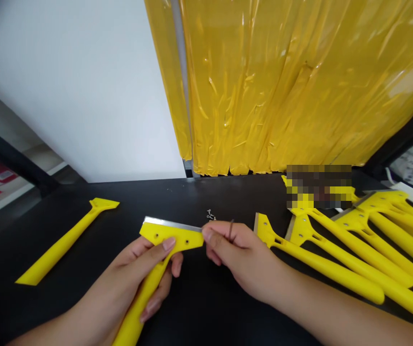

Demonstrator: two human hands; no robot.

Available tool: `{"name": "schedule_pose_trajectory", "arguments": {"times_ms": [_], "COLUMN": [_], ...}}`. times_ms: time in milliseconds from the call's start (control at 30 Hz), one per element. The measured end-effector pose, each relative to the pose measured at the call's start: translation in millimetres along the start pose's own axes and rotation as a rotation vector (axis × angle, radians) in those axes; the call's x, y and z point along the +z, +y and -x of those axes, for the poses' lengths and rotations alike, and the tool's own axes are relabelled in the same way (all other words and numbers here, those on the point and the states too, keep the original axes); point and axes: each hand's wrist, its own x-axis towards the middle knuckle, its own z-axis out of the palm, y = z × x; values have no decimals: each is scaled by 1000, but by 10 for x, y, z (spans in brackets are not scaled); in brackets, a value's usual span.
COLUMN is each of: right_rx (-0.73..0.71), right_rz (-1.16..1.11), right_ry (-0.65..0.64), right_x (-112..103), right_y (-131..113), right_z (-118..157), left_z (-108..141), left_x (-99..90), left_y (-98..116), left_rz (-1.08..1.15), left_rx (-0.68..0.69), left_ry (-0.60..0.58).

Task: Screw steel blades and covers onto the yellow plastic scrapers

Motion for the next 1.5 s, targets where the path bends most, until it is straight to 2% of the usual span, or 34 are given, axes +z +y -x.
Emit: {"name": "schedule_pose_trajectory", "arguments": {"times_ms": [67,167,267,367,533,733,1500], "right_rx": [-28,-98,-180,-176,-169,-171,-119], "right_rz": [125,543,891,1033,1065,1079,1008], "right_ry": [94,164,90,12,8,36,20], "right_x": [-95,-264,-353,-320,-229,-220,-217], "right_y": [27,40,30,45,140,193,145], "right_z": [-25,-52,-62,-67,-85,-94,-150], "left_z": [-26,-51,-44,-26,-37,-87,-32], "left_x": [-16,-26,-15,7,20,-23,40], "left_y": [33,75,81,77,85,36,109], "left_rz": [32,91,139,158,176,209,207], "left_rx": [4,17,43,53,59,71,27], "left_ry": [23,59,100,115,124,109,130]}}
